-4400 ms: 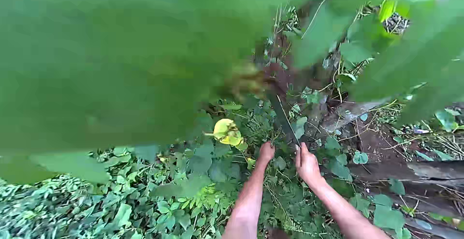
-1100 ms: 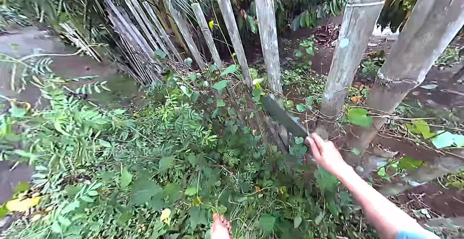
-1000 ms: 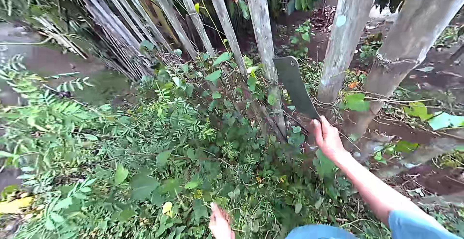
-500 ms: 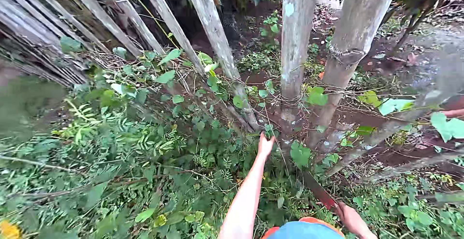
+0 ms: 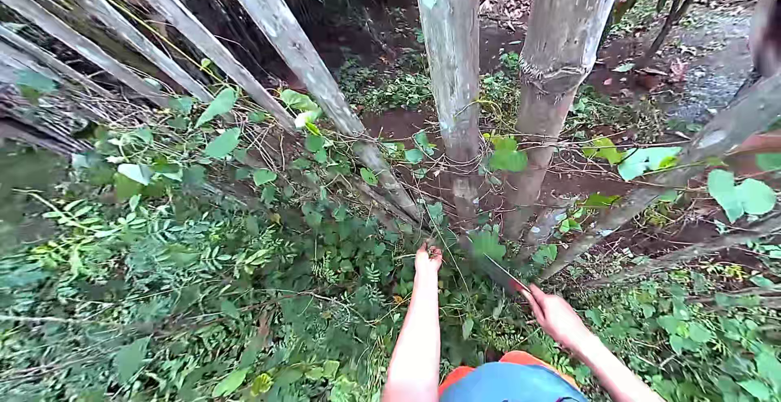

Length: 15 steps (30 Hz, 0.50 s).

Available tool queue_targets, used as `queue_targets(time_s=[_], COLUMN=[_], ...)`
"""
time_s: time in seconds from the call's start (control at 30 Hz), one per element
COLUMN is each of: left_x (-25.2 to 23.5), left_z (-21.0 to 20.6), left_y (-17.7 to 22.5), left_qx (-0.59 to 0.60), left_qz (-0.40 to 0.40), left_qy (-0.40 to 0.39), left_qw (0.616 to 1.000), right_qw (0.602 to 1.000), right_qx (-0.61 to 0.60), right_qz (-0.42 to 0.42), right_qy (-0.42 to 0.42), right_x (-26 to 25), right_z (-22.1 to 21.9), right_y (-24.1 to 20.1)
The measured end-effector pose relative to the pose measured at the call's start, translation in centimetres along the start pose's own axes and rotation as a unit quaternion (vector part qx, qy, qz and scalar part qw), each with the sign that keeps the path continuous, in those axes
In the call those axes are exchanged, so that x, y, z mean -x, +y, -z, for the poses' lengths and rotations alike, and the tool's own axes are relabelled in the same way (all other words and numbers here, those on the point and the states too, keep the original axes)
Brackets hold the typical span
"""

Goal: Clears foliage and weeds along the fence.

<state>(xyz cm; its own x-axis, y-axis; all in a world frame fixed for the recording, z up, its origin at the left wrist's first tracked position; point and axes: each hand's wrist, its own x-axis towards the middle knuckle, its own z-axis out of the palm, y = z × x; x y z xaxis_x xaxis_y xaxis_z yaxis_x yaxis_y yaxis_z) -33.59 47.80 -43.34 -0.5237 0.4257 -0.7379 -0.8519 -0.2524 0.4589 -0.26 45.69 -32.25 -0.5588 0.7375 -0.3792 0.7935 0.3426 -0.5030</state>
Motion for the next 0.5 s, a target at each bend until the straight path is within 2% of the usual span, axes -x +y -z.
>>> queue_targets(time_s=[0.1,0.17,0.2,0.27,0.37,0.43,0.5], left_x=[-0.4,-0.2,0.0,0.3,-0.2,0.0,1.4], left_z=[3.9,5.1,5.3,6.1,10.7,15.6,20.9], left_y=[-0.5,-0.3,0.0,0.5,1.0,2.0,3.0], left_qx=[0.019,0.051,0.064,0.085,0.101,0.109,0.121], left_qz=[0.002,0.003,0.001,-0.010,-0.035,-0.052,-0.069], left_qy=[0.056,0.060,0.061,0.075,0.124,0.149,0.181], left_qw=[0.998,0.997,0.996,0.993,0.986,0.981,0.974], right_qw=[0.990,0.985,0.988,0.992,0.959,0.952,0.967], right_qx=[0.003,0.016,0.034,0.093,0.191,0.206,0.175], right_qz=[0.118,0.148,0.138,0.066,-0.041,-0.035,-0.008], right_qy=[0.074,0.084,0.060,-0.053,-0.207,-0.224,-0.184], right_x=[-4.8,-8.6,-10.4,-12.9,-13.2,-12.3,-10.7], right_z=[2.4,1.8,1.0,-0.9,-3.5,-3.5,-2.4], right_y=[-7.0,-8.4,-8.1,-5.9,-1.9,-0.8,-1.6])
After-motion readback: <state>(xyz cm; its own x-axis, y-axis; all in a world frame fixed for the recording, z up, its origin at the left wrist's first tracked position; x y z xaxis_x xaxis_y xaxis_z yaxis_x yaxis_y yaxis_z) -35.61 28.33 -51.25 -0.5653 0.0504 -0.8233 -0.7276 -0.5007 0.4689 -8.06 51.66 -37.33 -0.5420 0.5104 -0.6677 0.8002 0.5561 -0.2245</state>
